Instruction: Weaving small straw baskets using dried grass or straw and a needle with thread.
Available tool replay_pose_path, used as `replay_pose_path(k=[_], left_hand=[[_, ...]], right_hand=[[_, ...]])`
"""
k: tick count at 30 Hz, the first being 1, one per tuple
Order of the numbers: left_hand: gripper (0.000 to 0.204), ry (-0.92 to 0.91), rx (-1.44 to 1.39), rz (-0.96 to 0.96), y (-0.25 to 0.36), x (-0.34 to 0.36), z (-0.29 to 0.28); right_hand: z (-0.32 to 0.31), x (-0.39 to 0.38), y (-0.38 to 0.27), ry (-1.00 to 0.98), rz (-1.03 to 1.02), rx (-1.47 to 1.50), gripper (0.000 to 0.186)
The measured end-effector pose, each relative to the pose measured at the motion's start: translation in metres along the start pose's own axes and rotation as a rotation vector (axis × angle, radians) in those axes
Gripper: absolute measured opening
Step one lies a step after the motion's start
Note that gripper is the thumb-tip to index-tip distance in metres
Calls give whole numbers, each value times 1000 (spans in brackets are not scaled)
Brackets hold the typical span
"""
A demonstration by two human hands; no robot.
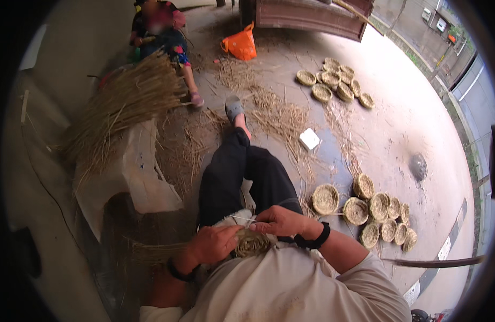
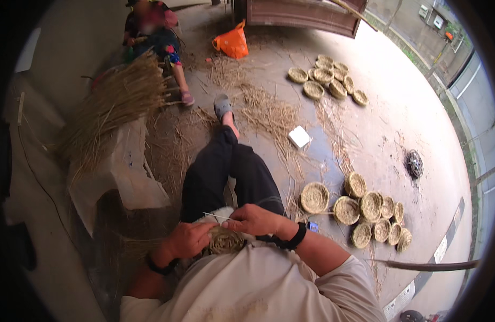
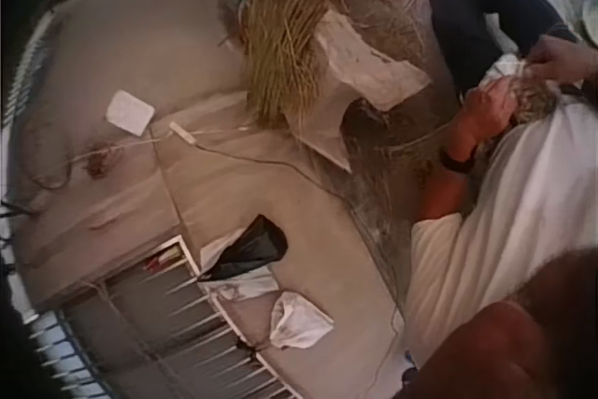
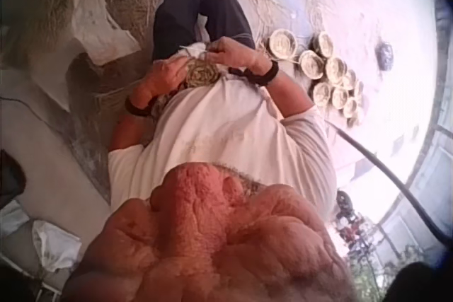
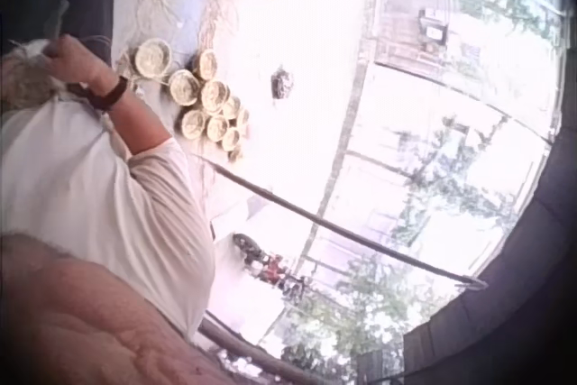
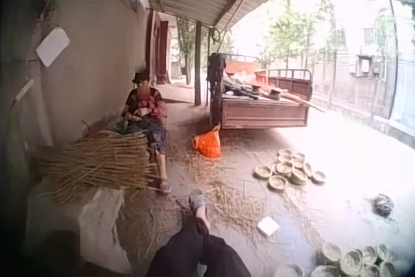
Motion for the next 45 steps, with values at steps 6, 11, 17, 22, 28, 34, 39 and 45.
replay_pose_path(k=[6,11,17,22,28,34,39,45], left_hand=[[24,-88,-105,-175,-8,-13,-5],[20,42,-205,-136,-10,-5,18],[17,93,-287,-143,-4,8,39],[19,31,-230,-133,11,16,31],[37,-9,-175,-30,5,19,28],[40,32,-491,-176,-16,13,37],[26,27,-526,-308,-23,14,38],[23,253,-584,-469,-45,-5,36]], right_hand=[[-2,-4,-23,-43,-64,-233,42],[-5,-13,0,5,-12,-150,37],[1,-34,29,106,76,192,35],[-34,-19,20,280,97,1108,32],[42,-5,-74,-38,-648,-110,19],[49,-25,-40,-179,-681,-91,16],[44,-23,-35,-300,-553,-114,18],[-35,-61,-38,165,-277,-235,24]])
Point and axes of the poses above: each hand's wrist, its own x-axis towards the middle knuckle, its own z-axis out of the palm, y = z × x, the point moved 2 cm from there along x, towards the middle knuckle, and after that the axes turned 1 degree about y, right-handed, at the moved point
